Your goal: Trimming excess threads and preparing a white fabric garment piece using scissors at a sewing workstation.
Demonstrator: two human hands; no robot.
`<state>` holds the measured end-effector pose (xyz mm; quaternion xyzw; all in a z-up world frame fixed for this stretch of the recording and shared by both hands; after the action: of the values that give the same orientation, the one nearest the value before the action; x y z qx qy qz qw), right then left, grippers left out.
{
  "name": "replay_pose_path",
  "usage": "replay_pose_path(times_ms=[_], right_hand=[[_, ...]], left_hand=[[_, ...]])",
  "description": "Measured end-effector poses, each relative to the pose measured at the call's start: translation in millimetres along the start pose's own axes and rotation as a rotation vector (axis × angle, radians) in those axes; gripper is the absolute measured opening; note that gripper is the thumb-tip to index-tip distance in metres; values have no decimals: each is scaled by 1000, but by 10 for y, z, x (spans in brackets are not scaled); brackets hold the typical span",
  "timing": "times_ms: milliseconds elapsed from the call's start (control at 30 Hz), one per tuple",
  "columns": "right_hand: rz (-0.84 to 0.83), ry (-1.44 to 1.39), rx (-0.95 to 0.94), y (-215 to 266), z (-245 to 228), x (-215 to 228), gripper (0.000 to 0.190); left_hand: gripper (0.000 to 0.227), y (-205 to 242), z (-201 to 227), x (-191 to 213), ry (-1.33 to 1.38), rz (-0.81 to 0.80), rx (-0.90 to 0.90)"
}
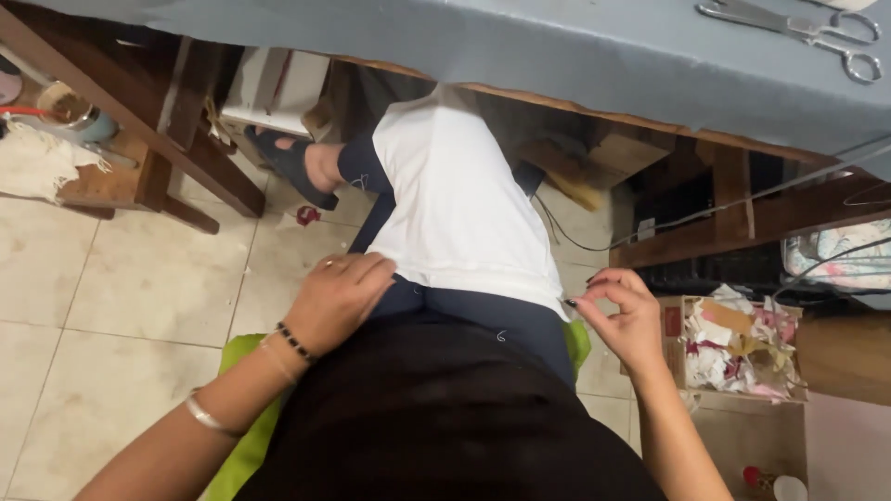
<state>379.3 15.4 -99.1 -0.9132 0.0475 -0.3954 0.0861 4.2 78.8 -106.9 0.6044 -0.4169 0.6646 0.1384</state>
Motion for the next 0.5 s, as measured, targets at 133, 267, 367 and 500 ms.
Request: replay_pose_path(times_ms=[133,267,367,500], right_hand=[[35,65,164,-189,-523,-89,26],[-45,227,277,-198,-750,-268,32],[-48,161,211,-198,-677,-271,25],[-26,-85,-64,-204,-232,-261,16]], left_hand=[[24,-275,53,36,100,134,-14],[23,-300,-36,-116,254,137,19],[21,-362,-190,-237,652,114,104],[26,-421,-409,-288,975,-48,343]])
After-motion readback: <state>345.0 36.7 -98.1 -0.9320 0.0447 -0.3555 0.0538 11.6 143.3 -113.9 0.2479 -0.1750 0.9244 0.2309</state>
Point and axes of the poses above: each hand's wrist, its own y-axis away from the middle knuckle, its own x-axis out of the back of the hand, z = x × y, the point moved 10 cm from there along -y, towards the middle knuckle, and after that the axes turned 5 degrees about -z, right-handed, at the moved point
